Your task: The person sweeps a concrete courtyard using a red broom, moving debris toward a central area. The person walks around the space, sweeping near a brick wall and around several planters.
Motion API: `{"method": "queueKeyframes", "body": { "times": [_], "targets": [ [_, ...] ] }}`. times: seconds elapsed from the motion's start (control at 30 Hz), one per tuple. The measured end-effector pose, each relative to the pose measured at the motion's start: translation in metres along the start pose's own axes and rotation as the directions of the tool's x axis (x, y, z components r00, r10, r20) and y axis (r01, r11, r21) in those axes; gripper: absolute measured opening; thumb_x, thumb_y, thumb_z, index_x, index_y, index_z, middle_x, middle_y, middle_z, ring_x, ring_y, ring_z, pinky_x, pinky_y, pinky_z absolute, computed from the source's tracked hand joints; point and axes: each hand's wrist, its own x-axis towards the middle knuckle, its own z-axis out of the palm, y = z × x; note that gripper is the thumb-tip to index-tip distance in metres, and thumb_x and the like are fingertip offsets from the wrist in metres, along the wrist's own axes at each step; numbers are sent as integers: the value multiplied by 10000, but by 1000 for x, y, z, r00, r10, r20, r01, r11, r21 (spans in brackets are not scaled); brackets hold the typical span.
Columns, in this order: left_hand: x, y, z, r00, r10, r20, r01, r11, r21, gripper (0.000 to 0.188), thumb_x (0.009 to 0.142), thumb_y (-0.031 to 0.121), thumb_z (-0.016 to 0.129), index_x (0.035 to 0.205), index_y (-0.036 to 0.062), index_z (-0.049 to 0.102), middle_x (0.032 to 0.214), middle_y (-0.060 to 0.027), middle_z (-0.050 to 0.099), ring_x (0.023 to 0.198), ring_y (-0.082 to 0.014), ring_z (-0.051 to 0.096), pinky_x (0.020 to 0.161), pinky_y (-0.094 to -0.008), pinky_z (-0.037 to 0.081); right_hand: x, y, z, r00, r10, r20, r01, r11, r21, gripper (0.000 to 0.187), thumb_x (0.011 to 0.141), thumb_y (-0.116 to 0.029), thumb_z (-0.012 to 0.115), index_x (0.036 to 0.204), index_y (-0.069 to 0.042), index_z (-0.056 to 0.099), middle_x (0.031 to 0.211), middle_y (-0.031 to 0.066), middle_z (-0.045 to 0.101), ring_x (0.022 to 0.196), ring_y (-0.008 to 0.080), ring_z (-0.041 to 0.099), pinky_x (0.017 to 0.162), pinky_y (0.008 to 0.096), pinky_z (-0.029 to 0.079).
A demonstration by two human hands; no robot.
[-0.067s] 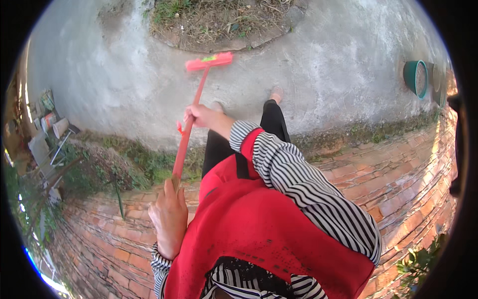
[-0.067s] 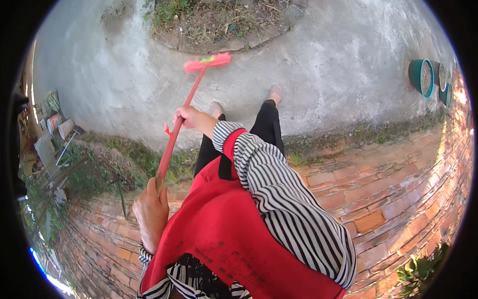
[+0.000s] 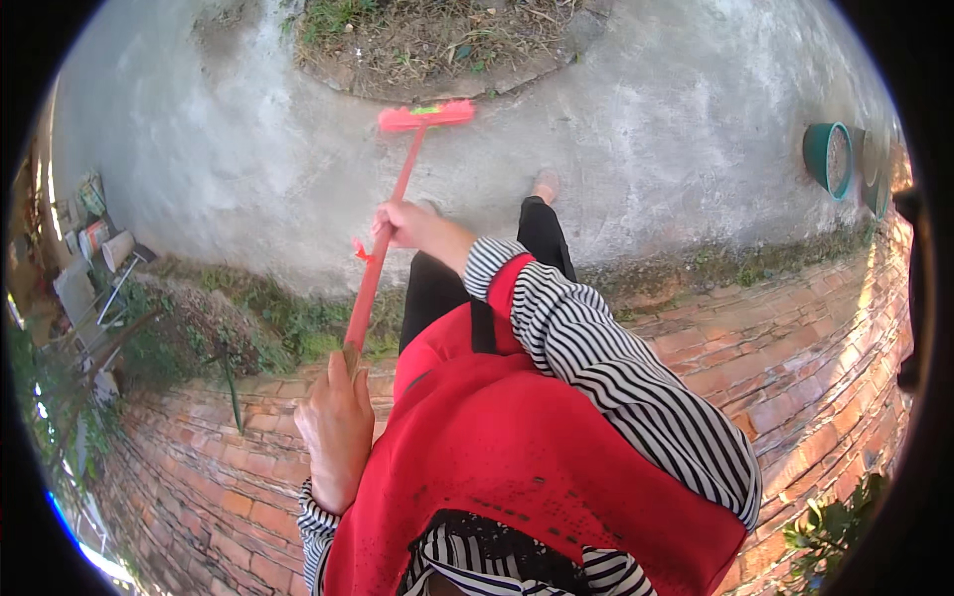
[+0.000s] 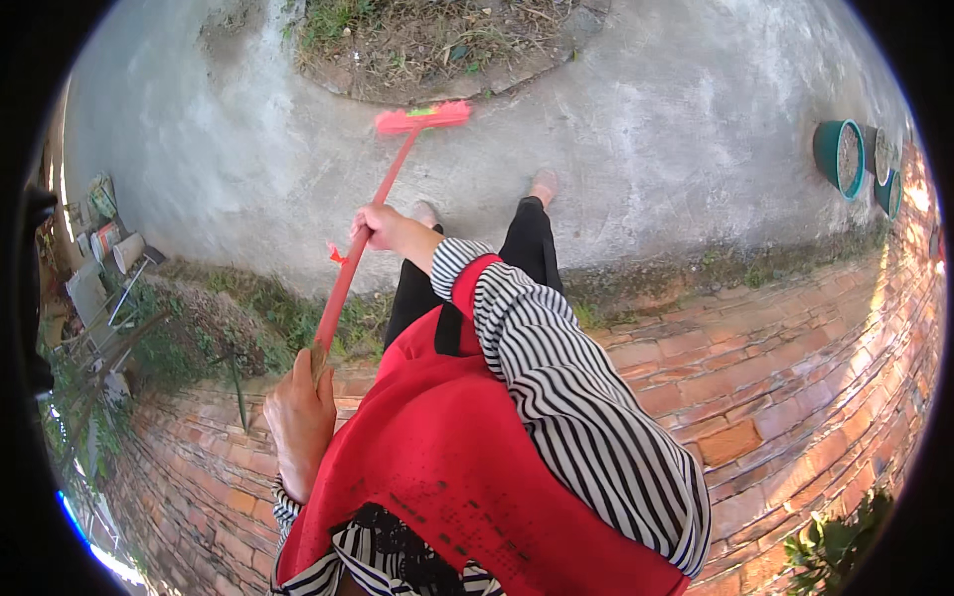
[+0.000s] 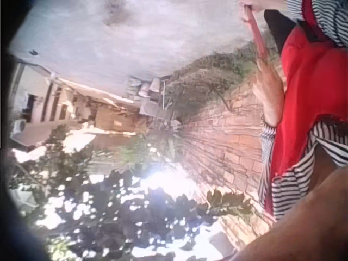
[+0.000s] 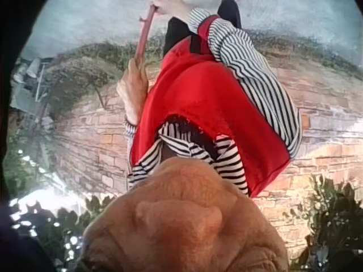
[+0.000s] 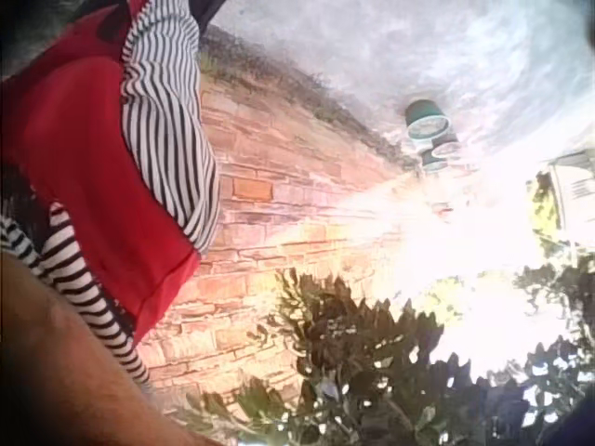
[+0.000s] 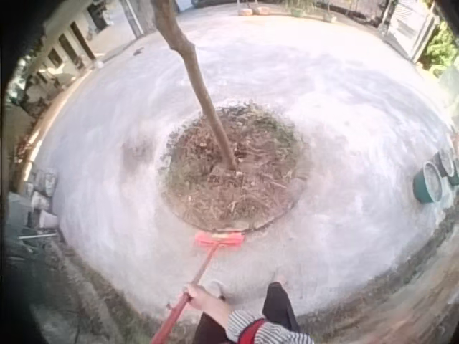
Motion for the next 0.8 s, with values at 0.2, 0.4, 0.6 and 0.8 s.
{"method": "queueKeyframes", "body": {
  "times": [0.2,0.4,0.6,0.8],
  "targets": [
    [-8,88,9,985,163,-52,-162,987,14,374,873,236,619,1181,41,537,767,-122,614,561,-297,610,468,-384,483,-125,-85,-38,996,-78,-52,78,997,-2,248,887,-41,457,654,-94,390,570,18,395,551,177,437,604,333,432],
    [-13,117,31,989,117,-84,-132,971,-199,385,862,240,643,1181,43,554,788,-142,630,591,-310,623,490,-394,495,-176,-114,-60,975,-158,-154,162,987,16,220,865,15,459,685,-74,370,588,32,404,538,189,443,589,391,444],
    [-7,122,60,998,53,-27,-59,902,-428,363,861,193,650,1186,59,560,788,-164,639,632,-351,633,518,-432,507,-196,-145,-67,940,-209,-270,168,972,-167,192,892,-26,474,727,-82,393,593,5,404,563,157,431,637,342,435],
    [-6,111,80,998,48,-49,-66,867,-493,361,864,166,643,1198,59,558,840,-198,650,674,-360,642,536,-431,514,-204,-138,-67,887,-210,-411,179,977,-112,153,895,-16,481,798,-83,383,595,-1,399,523,136,410,575,347,422]
  ]
}}
